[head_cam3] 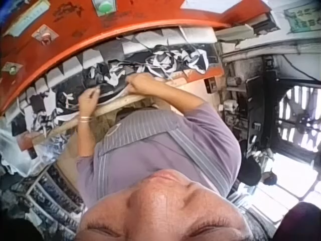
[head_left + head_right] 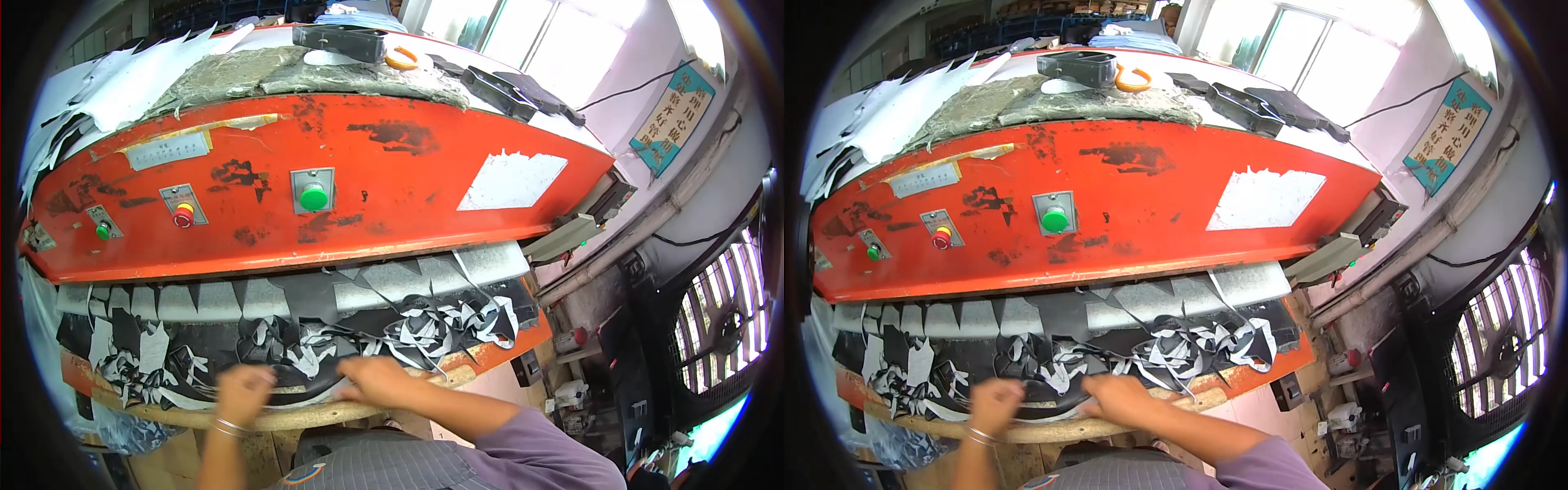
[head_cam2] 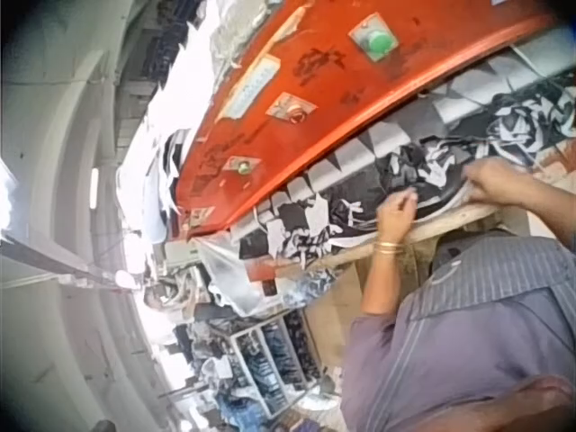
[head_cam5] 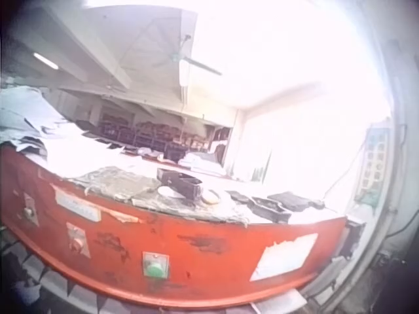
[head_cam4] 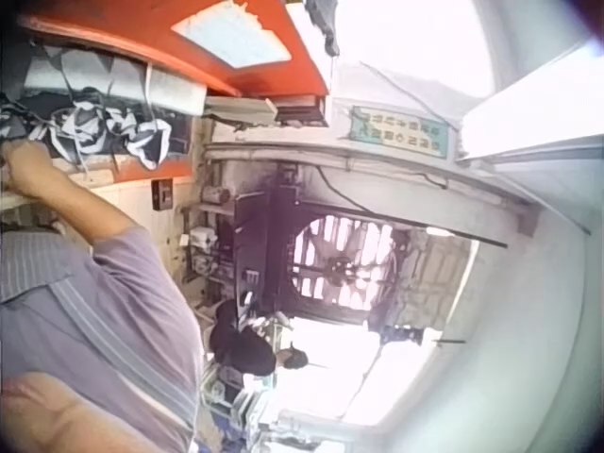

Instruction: Cutting leather pieces using a die and a hydraulic press machine.

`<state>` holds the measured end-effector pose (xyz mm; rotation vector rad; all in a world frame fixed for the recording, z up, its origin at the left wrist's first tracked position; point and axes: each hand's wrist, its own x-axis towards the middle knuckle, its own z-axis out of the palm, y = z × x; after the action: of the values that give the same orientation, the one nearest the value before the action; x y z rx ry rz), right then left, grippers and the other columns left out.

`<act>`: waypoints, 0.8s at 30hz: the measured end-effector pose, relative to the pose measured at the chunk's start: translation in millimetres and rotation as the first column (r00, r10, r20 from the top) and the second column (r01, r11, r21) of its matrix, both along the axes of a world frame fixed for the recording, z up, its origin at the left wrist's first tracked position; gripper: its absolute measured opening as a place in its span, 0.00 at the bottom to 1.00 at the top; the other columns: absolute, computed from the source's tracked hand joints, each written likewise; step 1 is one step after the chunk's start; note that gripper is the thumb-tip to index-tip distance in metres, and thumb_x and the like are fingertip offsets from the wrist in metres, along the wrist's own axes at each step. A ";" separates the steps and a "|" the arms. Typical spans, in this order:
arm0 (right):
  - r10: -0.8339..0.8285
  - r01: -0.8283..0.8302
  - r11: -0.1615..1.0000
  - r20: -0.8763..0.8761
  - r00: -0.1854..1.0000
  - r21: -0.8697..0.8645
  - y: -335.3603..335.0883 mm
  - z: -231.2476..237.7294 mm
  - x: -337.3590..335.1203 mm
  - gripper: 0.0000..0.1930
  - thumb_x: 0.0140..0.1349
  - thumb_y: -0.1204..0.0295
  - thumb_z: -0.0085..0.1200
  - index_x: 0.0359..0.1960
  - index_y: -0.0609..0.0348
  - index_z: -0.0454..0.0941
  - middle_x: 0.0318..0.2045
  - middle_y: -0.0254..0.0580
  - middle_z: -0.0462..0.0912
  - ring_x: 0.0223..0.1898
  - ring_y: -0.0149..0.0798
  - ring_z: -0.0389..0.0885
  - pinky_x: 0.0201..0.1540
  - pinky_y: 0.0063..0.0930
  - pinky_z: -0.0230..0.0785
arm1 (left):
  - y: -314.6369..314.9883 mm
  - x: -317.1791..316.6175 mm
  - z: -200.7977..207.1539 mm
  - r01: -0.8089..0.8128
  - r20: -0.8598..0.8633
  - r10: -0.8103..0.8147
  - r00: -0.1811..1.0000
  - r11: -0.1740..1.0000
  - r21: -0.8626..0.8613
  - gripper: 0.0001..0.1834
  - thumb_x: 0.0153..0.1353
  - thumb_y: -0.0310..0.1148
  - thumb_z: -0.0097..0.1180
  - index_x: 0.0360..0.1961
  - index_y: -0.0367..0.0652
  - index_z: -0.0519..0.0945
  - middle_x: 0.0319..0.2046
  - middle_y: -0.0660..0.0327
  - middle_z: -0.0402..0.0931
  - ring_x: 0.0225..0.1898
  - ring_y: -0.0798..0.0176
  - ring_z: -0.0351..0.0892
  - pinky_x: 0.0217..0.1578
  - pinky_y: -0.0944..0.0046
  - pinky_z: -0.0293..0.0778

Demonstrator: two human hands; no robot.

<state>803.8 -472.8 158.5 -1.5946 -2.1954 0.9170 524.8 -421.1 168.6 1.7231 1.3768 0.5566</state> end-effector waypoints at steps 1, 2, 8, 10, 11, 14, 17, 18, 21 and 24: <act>0.092 -0.081 0.992 0.101 0.991 -0.100 -18.5 -1.3 0.2 0.25 0.53 0.51 0.60 0.42 0.58 0.75 0.36 0.49 0.80 0.42 0.53 0.79 0.43 0.44 0.71 | -27.7 18.7 -13.7 0.147 -0.021 -0.145 0.989 0.979 0.138 0.10 0.54 0.37 0.62 0.30 0.41 0.84 0.32 0.53 0.83 0.34 0.54 0.82 0.38 0.60 0.76; 0.085 -0.088 0.996 0.118 0.989 0.020 -39.9 -15.3 1.4 0.24 0.50 0.53 0.63 0.42 0.58 0.75 0.37 0.47 0.79 0.43 0.51 0.78 0.44 0.41 0.71 | -45.2 38.2 -20.0 0.233 -0.085 -0.218 0.972 0.932 0.279 0.10 0.52 0.37 0.62 0.28 0.41 0.84 0.30 0.54 0.82 0.34 0.53 0.81 0.37 0.59 0.76; -0.013 -0.022 0.986 0.207 0.978 0.166 -67.5 -30.3 7.5 0.23 0.39 0.66 0.68 0.38 0.60 0.76 0.38 0.46 0.77 0.45 0.46 0.76 0.45 0.34 0.73 | -79.8 85.1 -34.1 0.273 -0.253 -0.179 0.951 0.871 0.409 0.09 0.47 0.36 0.64 0.24 0.43 0.83 0.24 0.56 0.78 0.30 0.50 0.76 0.33 0.56 0.73; -0.037 -0.008 0.974 0.194 0.980 0.228 -66.2 -33.4 11.5 0.21 0.39 0.68 0.67 0.36 0.61 0.77 0.36 0.45 0.77 0.43 0.45 0.76 0.45 0.33 0.73 | -78.3 89.2 -35.4 0.225 -0.204 -0.148 0.968 0.871 0.436 0.08 0.46 0.35 0.64 0.23 0.42 0.83 0.23 0.57 0.77 0.28 0.51 0.75 0.32 0.56 0.72; -0.041 -0.002 0.973 0.183 0.982 0.230 -67.0 -35.4 13.1 0.21 0.39 0.68 0.67 0.36 0.61 0.77 0.36 0.45 0.77 0.43 0.45 0.76 0.45 0.33 0.73 | -79.5 90.9 -36.8 0.234 -0.215 -0.152 0.965 0.870 0.435 0.08 0.46 0.35 0.64 0.23 0.42 0.83 0.23 0.57 0.77 0.28 0.51 0.75 0.32 0.56 0.72; 0.030 -0.063 0.988 0.234 0.972 0.139 -53.4 -40.2 26.0 0.23 0.41 0.63 0.68 0.38 0.62 0.78 0.38 0.45 0.78 0.44 0.46 0.77 0.44 0.34 0.73 | -75.4 94.2 -43.8 0.245 -0.235 -0.162 0.958 0.888 0.389 0.09 0.45 0.36 0.65 0.23 0.43 0.83 0.24 0.58 0.78 0.28 0.51 0.75 0.32 0.56 0.72; 0.314 -0.300 0.941 0.068 0.947 -0.159 -6.0 -22.4 55.0 0.21 0.50 0.58 0.62 0.42 0.59 0.79 0.37 0.51 0.81 0.43 0.52 0.80 0.45 0.42 0.73 | -54.8 85.7 -48.7 0.346 -0.225 -0.290 0.930 0.896 0.278 0.10 0.45 0.37 0.65 0.24 0.41 0.84 0.27 0.57 0.80 0.30 0.51 0.77 0.34 0.56 0.72; 0.326 -0.317 0.903 -0.017 0.945 -0.291 22.4 -5.4 67.9 0.21 0.53 0.57 0.60 0.43 0.58 0.79 0.37 0.53 0.82 0.42 0.54 0.80 0.45 0.44 0.73 | -46.3 82.2 -45.7 0.367 -0.168 -0.341 0.925 0.916 0.161 0.10 0.44 0.37 0.66 0.25 0.42 0.84 0.29 0.58 0.81 0.33 0.53 0.77 0.36 0.56 0.71; -0.059 0.053 0.985 0.031 0.998 0.163 94.4 -21.3 102.7 0.25 0.57 0.54 0.58 0.50 0.58 0.76 0.42 0.55 0.80 0.42 0.56 0.80 0.45 0.45 0.73 | -23.0 81.9 -40.5 0.411 -0.294 -0.311 0.904 0.821 0.397 0.10 0.44 0.36 0.66 0.27 0.44 0.84 0.29 0.60 0.79 0.34 0.53 0.75 0.39 0.57 0.69; -0.369 0.294 0.887 0.161 0.915 0.357 149.7 -32.0 131.2 0.28 0.54 0.51 0.60 0.49 0.59 0.75 0.51 0.48 0.76 0.55 0.48 0.70 0.55 0.43 0.63 | -1.6 114.2 -17.6 0.138 -0.116 -0.098 0.988 0.898 0.418 0.10 0.47 0.29 0.63 0.33 0.40 0.83 0.33 0.57 0.78 0.36 0.55 0.75 0.39 0.59 0.69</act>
<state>935.0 -323.0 126.5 -1.8949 -1.9795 0.2654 639.0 -422.8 150.9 2.1916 1.2646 0.7595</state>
